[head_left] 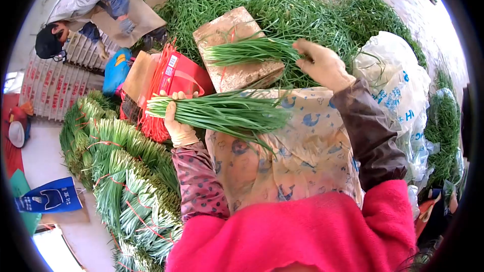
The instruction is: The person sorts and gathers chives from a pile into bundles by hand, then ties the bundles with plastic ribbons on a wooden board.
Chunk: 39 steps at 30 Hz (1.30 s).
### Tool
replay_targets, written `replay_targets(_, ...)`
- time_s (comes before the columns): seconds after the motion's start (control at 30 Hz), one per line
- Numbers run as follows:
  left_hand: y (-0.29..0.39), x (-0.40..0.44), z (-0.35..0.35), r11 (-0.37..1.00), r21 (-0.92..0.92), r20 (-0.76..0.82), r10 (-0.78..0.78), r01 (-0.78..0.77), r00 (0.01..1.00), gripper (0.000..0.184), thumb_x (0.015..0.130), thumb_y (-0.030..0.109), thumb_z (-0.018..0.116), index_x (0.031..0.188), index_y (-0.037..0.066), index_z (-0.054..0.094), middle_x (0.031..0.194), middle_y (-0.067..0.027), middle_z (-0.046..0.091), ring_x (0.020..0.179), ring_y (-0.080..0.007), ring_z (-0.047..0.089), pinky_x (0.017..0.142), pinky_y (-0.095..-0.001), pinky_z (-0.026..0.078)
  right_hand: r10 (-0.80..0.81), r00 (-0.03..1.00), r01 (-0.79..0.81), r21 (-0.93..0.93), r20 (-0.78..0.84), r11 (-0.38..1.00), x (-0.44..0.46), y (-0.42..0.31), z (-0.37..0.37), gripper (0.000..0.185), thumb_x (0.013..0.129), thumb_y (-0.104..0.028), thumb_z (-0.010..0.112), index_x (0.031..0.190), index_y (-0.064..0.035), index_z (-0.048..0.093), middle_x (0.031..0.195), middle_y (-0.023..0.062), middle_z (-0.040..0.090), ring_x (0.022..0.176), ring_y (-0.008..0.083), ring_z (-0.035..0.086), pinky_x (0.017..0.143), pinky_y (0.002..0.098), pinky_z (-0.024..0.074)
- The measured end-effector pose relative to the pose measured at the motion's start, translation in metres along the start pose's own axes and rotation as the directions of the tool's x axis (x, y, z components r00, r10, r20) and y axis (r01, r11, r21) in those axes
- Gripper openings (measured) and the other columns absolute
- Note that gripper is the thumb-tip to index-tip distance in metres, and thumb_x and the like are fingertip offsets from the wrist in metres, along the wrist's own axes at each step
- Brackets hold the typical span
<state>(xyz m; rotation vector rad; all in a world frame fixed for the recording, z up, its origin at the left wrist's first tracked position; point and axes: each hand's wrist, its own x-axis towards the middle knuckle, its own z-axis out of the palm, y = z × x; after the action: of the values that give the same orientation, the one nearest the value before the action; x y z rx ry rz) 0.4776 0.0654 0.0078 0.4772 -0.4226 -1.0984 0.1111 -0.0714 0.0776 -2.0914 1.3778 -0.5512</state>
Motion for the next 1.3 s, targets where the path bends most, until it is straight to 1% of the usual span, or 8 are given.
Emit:
replay_targets(0.27, -0.001, -0.016, -0.006, 0.998, -0.063, -0.015, 0.001, -0.002, 1.0, 0.047, 0.086, 0.002, 0.059, 0.126, 0.024, 0.051, 0.099, -0.0038, 0.062, 0.1, -0.0213, 0.061, 0.102, -0.0641, 0.036, -0.336, 0.942, 0.316, 0.331, 0.002, 0.889, -0.052, -0.077, 0.061, 0.023, 0.087, -0.033, 0.059, 0.088, -0.0107, 0.064, 0.078, 0.0125, 0.066, 0.075, 0.033, 0.065, 0.064, 0.0411, 0.0517)
replay_targets(0.43, -0.015, -0.027, 0.012, 0.997, -0.067, -0.019, -0.032, 0.031, 0.999, 0.048, 0.087, 0.002, 0.057, 0.128, 0.023, 0.048, 0.099, -0.0047, 0.063, 0.101, -0.023, 0.062, 0.102, -0.0642, 0.035, -0.169, 0.908, 0.225, -0.105, 0.384, 0.969, -0.047, -0.117, 0.088, 0.042, 0.088, -0.047, 0.054, 0.086, -0.0068, 0.066, 0.074, 0.0154, 0.066, 0.07, 0.0335, 0.066, 0.063, 0.046, 0.052)
replay_targets(0.53, -0.023, -0.029, 0.02, 1.0, -0.011, -0.02, -0.023, 0.022, 1.0, 0.05, 0.086, 0.003, 0.058, 0.131, 0.022, 0.044, 0.095, -0.0053, 0.057, 0.093, -0.0212, 0.059, 0.101, -0.0604, 0.038, -0.272, 0.962, 0.261, 0.397, -0.029, 0.88, -0.045, -0.103, 0.116, 0.022, 0.086, -0.027, 0.06, 0.081, -0.0067, 0.067, 0.072, 0.0125, 0.066, 0.066, 0.0277, 0.066, 0.062, 0.0433, 0.0509)
replay_targets(0.6, -0.021, -0.03, 0.017, 0.995, -0.084, 0.062, -0.039, 0.044, 0.997, 0.049, 0.086, 0.002, 0.057, 0.13, 0.02, 0.044, 0.089, -0.0034, 0.051, 0.085, -0.0176, 0.053, 0.097, -0.0541, 0.042, 0.082, 0.992, -0.127, 0.712, 0.097, 0.691, -0.032, -0.098, 0.089, 0.017, 0.087, -0.023, 0.062, 0.083, -0.0079, 0.069, 0.074, 0.0066, 0.066, 0.063, 0.0179, 0.063, 0.061, 0.0368, 0.0506)
replay_targets(0.73, -0.009, -0.038, -0.004, 0.975, -0.222, 0.254, 0.044, 0.014, 0.966, 0.047, 0.087, 0.002, 0.054, 0.131, 0.018, 0.046, 0.08, 0.0037, 0.04, 0.074, -0.0107, 0.045, 0.081, -0.0373, 0.039, 0.294, 0.956, -0.106, 0.913, -0.016, 0.394, -0.006, -0.065, 0.042, 0.015, 0.089, -0.015, 0.064, 0.102, -0.0074, 0.066, 0.087, 0.0017, 0.066, 0.071, 0.0113, 0.061, 0.064, 0.0258, 0.0509)
replay_targets(0.87, -0.001, -0.039, -0.018, 0.962, -0.273, 0.308, 0.11, -0.023, 0.945, 0.048, 0.086, 0.003, 0.056, 0.131, 0.018, 0.046, 0.079, 0.0044, 0.041, 0.071, -0.0091, 0.045, 0.077, -0.0314, 0.038, -0.028, 0.976, -0.034, 0.273, 0.218, 0.961, -0.049, -0.052, 0.06, 0.038, 0.08, -0.017, 0.07, 0.114, -0.0052, 0.059, 0.103, 0.011, 0.066, 0.086, 0.0216, 0.066, 0.076, 0.0336, 0.0528)
replay_targets(1.0, 0.012, -0.042, -0.028, 0.965, -0.254, 0.393, 0.166, -0.066, 0.905, 0.049, 0.084, 0.003, 0.061, 0.129, 0.018, 0.048, 0.074, 0.006, 0.043, 0.065, -0.0059, 0.046, 0.067, -0.0251, 0.037, -0.057, 0.604, 0.174, -0.062, 0.795, 0.983, -0.099, -0.036, 0.086, 0.043, 0.076, -0.021, 0.064, 0.119, -0.0162, 0.06, 0.1, 0.0168, 0.066, 0.092, 0.0358, 0.064, 0.079, 0.044, 0.0506)
replay_targets(1.3, 0.022, -0.05, -0.035, 0.969, -0.231, 0.427, 0.177, -0.082, 0.887, 0.052, 0.084, 0.006, 0.061, 0.131, 0.021, 0.046, 0.076, 0.0038, 0.047, 0.063, -0.0081, 0.048, 0.067, -0.0277, 0.039, 0.126, 0.956, -0.051, -0.275, 0.264, 0.96, -0.071, -0.009, 0.036, 0.038, 0.081, -0.018, 0.065, 0.116, -0.0078, 0.056, 0.106, 0.0182, 0.065, 0.099, 0.0346, 0.063, 0.08, 0.041, 0.0521)
